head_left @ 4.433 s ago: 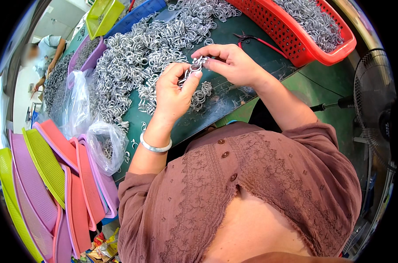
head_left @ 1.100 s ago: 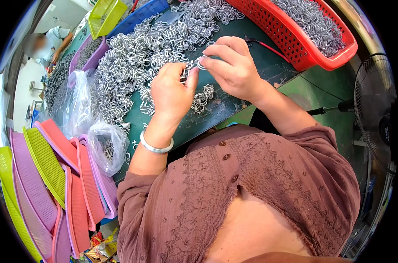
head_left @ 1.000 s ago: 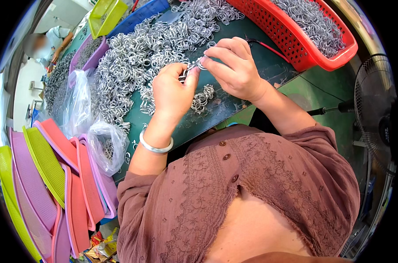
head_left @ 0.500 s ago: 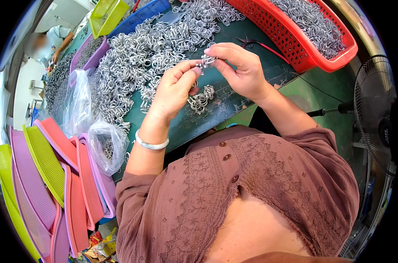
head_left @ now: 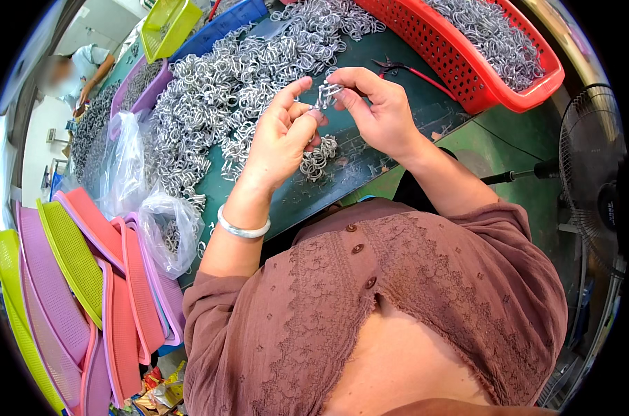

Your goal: The person connects metal rings together by hand at a workstation table to assemble a chain.

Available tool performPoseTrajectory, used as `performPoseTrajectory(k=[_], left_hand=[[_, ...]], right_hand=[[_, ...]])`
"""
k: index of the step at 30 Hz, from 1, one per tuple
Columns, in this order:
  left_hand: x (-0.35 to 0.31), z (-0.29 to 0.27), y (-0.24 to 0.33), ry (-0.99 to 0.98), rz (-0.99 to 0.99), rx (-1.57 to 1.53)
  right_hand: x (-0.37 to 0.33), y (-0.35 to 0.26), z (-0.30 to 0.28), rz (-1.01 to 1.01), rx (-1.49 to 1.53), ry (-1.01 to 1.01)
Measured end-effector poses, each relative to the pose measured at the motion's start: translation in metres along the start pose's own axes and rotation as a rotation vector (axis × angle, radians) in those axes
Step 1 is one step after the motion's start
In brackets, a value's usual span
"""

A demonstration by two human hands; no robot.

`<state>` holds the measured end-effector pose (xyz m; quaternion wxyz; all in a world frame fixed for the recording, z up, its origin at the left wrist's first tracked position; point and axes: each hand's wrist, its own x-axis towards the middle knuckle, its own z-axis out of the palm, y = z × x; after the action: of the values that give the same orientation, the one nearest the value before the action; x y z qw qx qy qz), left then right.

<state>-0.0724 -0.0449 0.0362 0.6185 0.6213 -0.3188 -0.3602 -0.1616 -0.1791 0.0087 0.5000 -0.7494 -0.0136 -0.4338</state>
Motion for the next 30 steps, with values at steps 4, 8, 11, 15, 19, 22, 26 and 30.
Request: performPoseTrajectory(k=[4,8,11,15,19,22,26,30], left_hand=[[0.001,-0.004,-0.002,-0.076,0.025,0.018],[0.003,-0.003,-0.002,-0.109,0.013,-0.015],[0.006,-0.004,-0.005,-0.076,-0.014,-0.033],[0.006,-0.001,-0.004,-0.068,-0.006,-0.034],[0.008,0.001,-0.004,-0.098,0.077,0.04],[0.009,0.001,-0.004,-0.099,0.076,0.067],[0.01,0.002,-0.004,-0.067,0.045,-0.064],[0.012,-0.002,-0.008,-0.092,0.032,-0.111]], right_hand=[[0.001,0.002,-0.001,-0.006,-0.031,0.025],[0.002,0.003,-0.002,-0.015,-0.041,0.032],[0.0,0.006,-0.001,-0.063,-0.067,0.036],[0.0,0.006,-0.003,-0.135,-0.153,0.041],[0.002,0.008,-0.004,-0.055,-0.085,0.068],[0.005,0.008,-0.006,0.04,-0.003,0.027],[0.007,0.009,-0.007,0.094,0.061,0.008],[0.008,0.009,-0.006,0.171,0.161,-0.015]])
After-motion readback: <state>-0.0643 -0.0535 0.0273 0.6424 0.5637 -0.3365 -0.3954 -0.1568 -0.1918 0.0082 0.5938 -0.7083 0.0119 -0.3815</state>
